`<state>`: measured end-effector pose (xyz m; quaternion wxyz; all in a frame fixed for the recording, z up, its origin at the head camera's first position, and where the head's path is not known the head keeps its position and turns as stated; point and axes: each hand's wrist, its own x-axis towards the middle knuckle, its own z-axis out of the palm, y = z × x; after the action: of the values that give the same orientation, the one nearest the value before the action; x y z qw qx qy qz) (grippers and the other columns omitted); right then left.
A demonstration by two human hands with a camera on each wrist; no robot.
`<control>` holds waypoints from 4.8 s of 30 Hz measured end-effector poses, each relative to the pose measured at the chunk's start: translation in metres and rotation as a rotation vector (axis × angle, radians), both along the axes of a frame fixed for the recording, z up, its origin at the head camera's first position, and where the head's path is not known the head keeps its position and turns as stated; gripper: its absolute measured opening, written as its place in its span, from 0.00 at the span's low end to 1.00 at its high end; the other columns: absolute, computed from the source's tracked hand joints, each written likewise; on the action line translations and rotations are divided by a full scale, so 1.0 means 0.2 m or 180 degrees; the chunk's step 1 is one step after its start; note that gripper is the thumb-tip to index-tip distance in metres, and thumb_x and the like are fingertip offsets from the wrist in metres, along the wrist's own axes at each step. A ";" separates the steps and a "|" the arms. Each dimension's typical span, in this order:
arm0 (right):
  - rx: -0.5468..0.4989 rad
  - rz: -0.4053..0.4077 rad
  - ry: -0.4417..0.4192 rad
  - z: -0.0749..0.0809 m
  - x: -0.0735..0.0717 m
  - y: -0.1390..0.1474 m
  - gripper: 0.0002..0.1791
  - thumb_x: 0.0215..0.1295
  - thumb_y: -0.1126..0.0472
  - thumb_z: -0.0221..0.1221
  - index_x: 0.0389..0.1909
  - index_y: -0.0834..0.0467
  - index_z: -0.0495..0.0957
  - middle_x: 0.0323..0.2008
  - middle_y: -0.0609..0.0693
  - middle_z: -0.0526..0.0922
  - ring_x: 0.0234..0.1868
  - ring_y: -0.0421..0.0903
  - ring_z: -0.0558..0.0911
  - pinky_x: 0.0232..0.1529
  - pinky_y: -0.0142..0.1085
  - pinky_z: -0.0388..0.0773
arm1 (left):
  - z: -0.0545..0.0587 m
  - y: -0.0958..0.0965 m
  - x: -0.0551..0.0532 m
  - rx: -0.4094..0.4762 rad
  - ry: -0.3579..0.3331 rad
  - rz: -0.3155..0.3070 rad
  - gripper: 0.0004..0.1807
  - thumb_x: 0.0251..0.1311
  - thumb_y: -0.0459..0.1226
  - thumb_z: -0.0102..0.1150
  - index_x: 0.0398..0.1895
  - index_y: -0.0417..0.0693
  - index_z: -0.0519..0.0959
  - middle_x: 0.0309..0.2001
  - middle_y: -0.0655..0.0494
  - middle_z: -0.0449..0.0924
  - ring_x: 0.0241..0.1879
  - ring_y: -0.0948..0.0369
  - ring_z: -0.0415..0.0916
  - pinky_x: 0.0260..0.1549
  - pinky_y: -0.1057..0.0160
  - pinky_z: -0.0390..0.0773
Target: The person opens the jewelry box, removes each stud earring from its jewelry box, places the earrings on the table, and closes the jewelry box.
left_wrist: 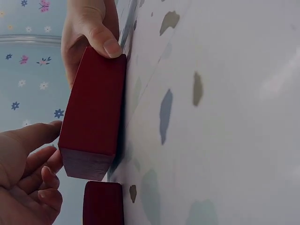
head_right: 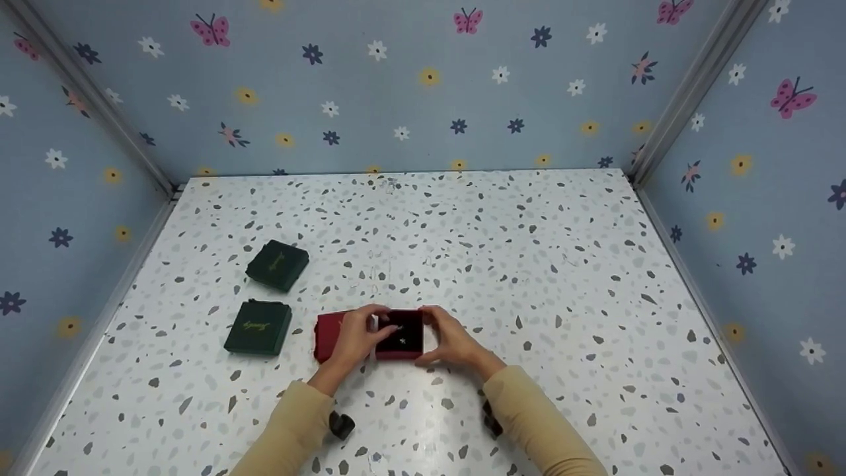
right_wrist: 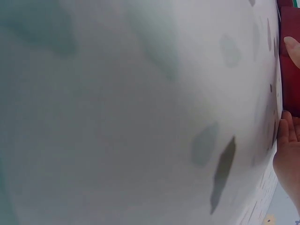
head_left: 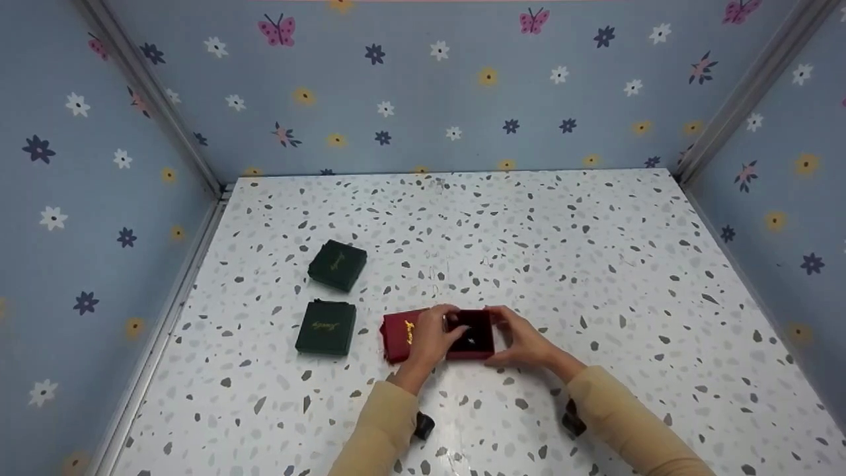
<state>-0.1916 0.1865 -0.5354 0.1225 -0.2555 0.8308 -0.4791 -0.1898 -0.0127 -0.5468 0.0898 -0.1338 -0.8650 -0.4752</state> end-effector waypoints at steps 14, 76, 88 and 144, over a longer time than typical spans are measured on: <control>0.0084 -0.0029 0.0097 -0.13 -0.05 0.03 0.50 0.30 0.61 0.74 0.59 0.63 0.59 0.50 0.54 0.71 0.52 0.49 0.69 0.54 0.44 0.63 | -0.02 0.04 0.00 -0.0401 -0.0146 0.0267 0.15 0.41 0.37 0.69 0.36 0.43 0.82 0.30 0.54 0.81 0.32 0.60 0.77 0.33 0.65 0.74; -0.0027 0.0069 0.0129 -0.01 0.00 0.00 0.48 0.32 0.69 0.72 0.57 0.72 0.57 0.47 0.64 0.71 0.49 0.57 0.70 0.52 0.48 0.63 | -0.05 0.07 -0.01 -0.0973 -0.0006 0.0448 0.02 0.42 0.40 0.67 0.22 0.54 0.85 0.26 0.63 0.79 0.29 0.62 0.77 0.25 0.63 0.74; 0.0097 -0.0045 0.0202 -0.18 -0.07 0.04 0.51 0.29 0.56 0.75 0.59 0.59 0.59 0.47 0.49 0.73 0.49 0.45 0.71 0.54 0.41 0.63 | -0.05 0.07 0.00 -0.0966 -0.0024 0.0452 0.02 0.44 0.40 0.66 0.24 0.55 0.85 0.27 0.62 0.79 0.30 0.60 0.76 0.24 0.62 0.73; -0.0057 0.0112 0.0245 -0.01 -0.01 0.00 0.48 0.31 0.67 0.73 0.56 0.71 0.58 0.47 0.62 0.72 0.49 0.57 0.70 0.52 0.48 0.63 | -0.03 0.07 -0.01 -0.0834 -0.0227 0.0396 0.02 0.47 0.36 0.64 0.26 0.53 0.84 0.29 0.62 0.81 0.32 0.61 0.77 0.28 0.63 0.74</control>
<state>-0.1935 0.1869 -0.5378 0.0965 -0.2894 0.8259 -0.4741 -0.1924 0.0017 -0.5537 0.0700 -0.0736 -0.9289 -0.3562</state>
